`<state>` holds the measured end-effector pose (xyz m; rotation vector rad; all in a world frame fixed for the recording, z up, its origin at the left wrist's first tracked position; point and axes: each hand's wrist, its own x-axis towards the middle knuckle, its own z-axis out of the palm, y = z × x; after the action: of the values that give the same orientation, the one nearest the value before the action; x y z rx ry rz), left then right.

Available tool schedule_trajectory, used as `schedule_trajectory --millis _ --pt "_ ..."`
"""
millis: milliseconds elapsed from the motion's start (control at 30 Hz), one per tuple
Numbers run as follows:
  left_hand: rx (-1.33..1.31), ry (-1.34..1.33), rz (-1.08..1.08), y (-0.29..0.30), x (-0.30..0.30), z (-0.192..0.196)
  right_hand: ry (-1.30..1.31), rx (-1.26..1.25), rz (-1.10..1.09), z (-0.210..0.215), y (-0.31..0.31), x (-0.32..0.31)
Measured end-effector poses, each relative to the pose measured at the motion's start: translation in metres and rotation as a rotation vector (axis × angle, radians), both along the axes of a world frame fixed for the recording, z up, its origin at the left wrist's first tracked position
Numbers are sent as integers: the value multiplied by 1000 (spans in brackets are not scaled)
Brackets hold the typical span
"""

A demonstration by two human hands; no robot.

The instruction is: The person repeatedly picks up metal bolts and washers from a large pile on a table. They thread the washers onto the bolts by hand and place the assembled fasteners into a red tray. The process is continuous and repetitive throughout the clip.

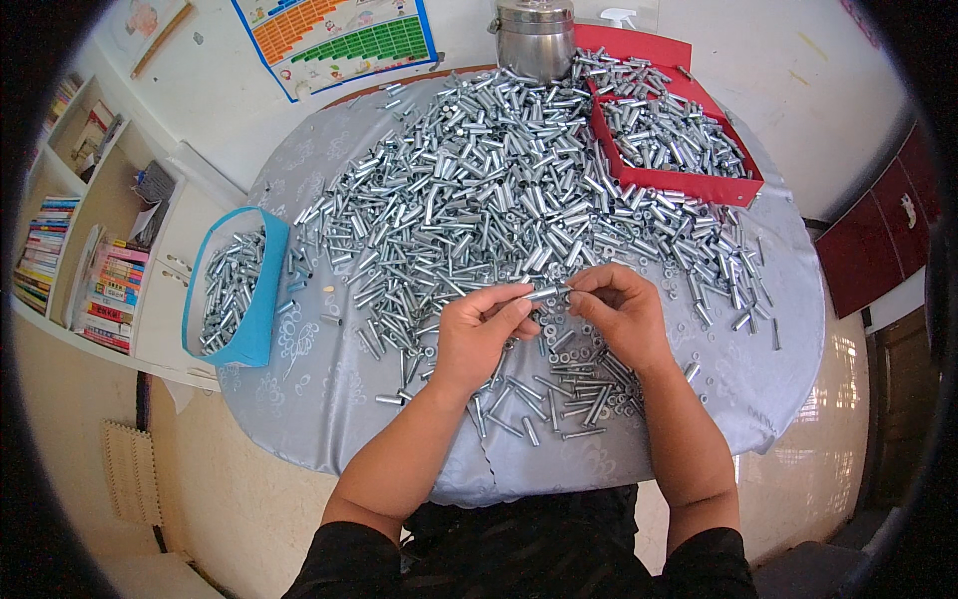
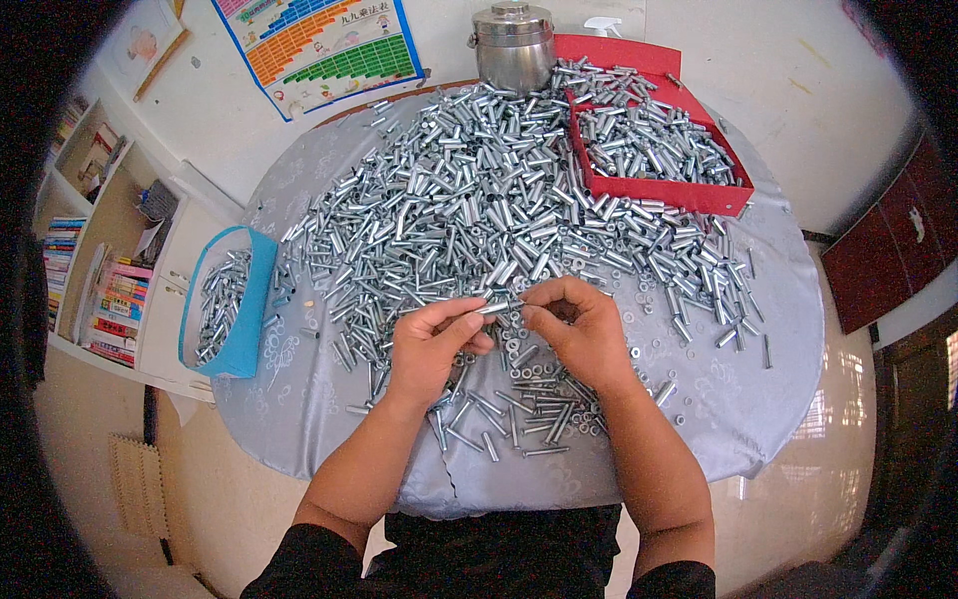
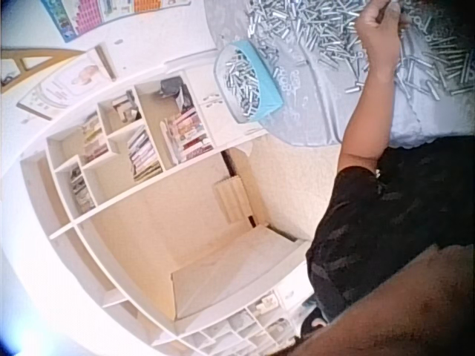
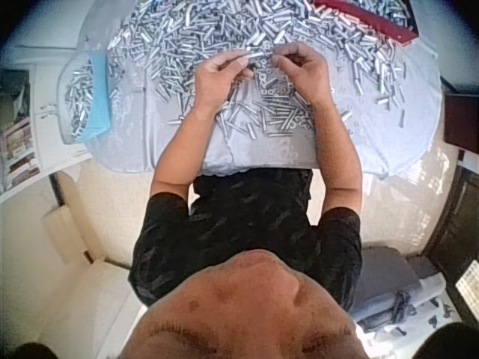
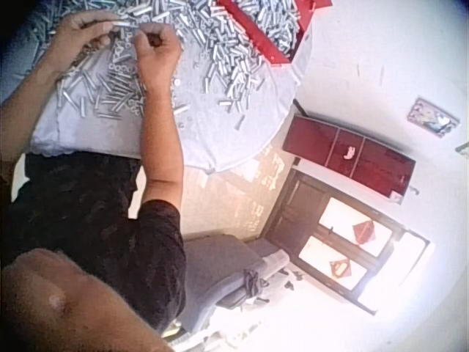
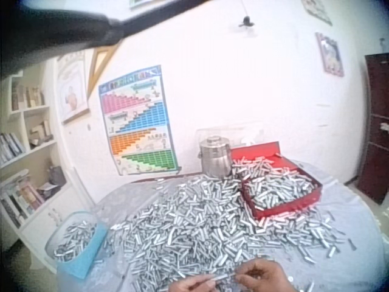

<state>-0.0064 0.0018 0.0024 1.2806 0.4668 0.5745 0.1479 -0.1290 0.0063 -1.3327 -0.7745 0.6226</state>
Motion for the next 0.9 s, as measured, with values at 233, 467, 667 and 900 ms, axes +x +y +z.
schedule_trajectory --millis 233,467,667,900 --pt "-12 3 -1 0 0 2 15 -40 11 6 -1 -3" --pt "-10 1 -6 0 0 2 119 -11 23 9 -1 -1" --pt "-11 2 -14 0 0 1 54 -45 38 9 -2 0" --pt "-8 8 -40 -1 0 2 18 -84 69 7 -1 0"
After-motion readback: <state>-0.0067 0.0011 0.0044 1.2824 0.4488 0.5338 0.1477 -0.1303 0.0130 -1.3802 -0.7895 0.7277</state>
